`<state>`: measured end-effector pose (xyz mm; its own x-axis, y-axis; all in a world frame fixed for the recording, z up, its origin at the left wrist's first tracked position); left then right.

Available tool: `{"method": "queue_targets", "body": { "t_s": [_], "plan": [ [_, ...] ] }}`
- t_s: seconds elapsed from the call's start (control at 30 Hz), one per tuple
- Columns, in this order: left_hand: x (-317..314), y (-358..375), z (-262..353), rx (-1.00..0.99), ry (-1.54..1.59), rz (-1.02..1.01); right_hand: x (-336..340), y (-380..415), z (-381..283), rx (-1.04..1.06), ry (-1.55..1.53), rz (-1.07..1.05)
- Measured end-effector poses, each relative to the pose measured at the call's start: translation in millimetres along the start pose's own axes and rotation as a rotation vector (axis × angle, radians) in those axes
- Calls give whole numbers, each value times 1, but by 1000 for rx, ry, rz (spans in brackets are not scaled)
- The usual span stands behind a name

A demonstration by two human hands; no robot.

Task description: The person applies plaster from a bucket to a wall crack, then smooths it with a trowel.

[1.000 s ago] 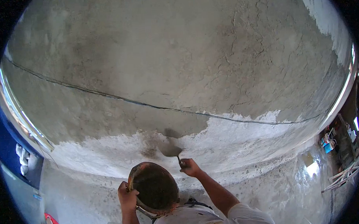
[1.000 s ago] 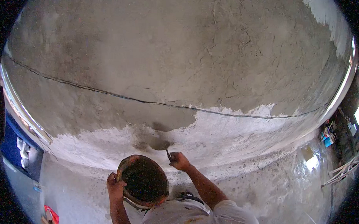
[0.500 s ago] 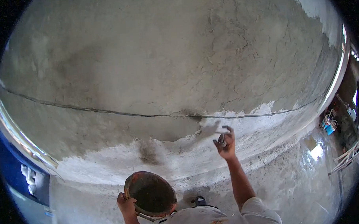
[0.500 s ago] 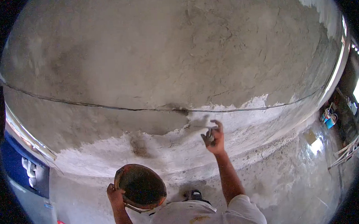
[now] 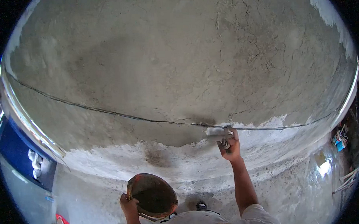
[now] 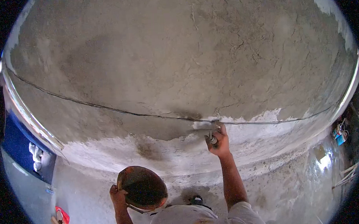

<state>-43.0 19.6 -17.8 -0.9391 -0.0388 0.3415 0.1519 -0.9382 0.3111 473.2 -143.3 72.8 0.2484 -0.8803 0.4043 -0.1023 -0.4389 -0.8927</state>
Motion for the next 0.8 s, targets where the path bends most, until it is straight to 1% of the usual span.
{"method": "queue_targets", "body": {
  "t_s": [0.03, 0.07, 0.1, 0.13, 0.17, 0.2, 0.23, 0.27, 0.3, 0.37, 0.4, 0.43, 0.5, 0.53, 0.57, 0.63, 0.7, 0.77, 0.8],
  "plan": [
    [0, 5, 1, 23, -74, 28, 1, 1, -2, -1, -11, 3],
    [-2, 9, 3, 20, -74, 37, 1, 4, 0, -68, -58, -9],
    [-8, 12, 4, 39, -2, -1, 0, 5, 5, -126, -102, -22],
    [-13, 17, 1, 65, 66, -40, -2, 6, 1, -86, -87, 39],
    [-16, 21, -1, 90, 136, -77, 0, 9, -1, -80, -94, 35],
    [-20, 23, -2, 91, 150, -69, 3, 6, -3, -65, -146, 31],
    [-23, 27, -3, 51, 168, -94, 5, 5, -4, -54, -202, 22],
    [-26, 31, -3, 10, 183, -119, 6, 2, -3, -47, -117, 65],
    [-27, 35, -2, 14, 184, -108, 6, 2, -1, -45, -129, 62],
    [-34, 42, 2, 39, 87, -80, 8, 2, 8, -69, -8, 13],
    [-36, 44, 1, 30, 11, -38, 9, -1, 6, -21, -1, -13],
    [-38, 46, 0, 31, 10, -35, 9, 3, 4, -21, -5, -13],
    [-42, 49, -2, 65, 73, -58, 7, 19, -2, -125, -123, -65],
    [-44, 48, -2, 68, 77, -54, 10, 23, -8, -66, -131, -68],
    [-45, 48, -4, 58, 100, -71, 14, 28, -15, -64, -134, -75],
    [-50, 49, -2, 52, 127, -83, 22, 30, -26, -122, -199, -84],
    [-50, 52, 4, 40, -88, 3, 33, 32, -33, -102, -213, -101],
    [-50, 58, 14, 33, -121, 0, 42, 36, -37, -222, -352, -198],
    [-51, 62, 17, 17, -155, -6, 48, 35, -38, -223, -352, -209]
  ]
}}
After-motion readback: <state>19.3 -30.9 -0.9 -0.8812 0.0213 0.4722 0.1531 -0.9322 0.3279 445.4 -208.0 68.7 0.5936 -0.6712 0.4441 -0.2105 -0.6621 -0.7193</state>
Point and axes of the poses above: each hand's wrist, its own y-axis away from the middle knuckle, its own x-axis out of the back of the hand, z = x × y, the point moved 5 cm from there along -y, towards the middle knuckle, and after that the axes turned 13 degrees about x, right-handed, at the moved point
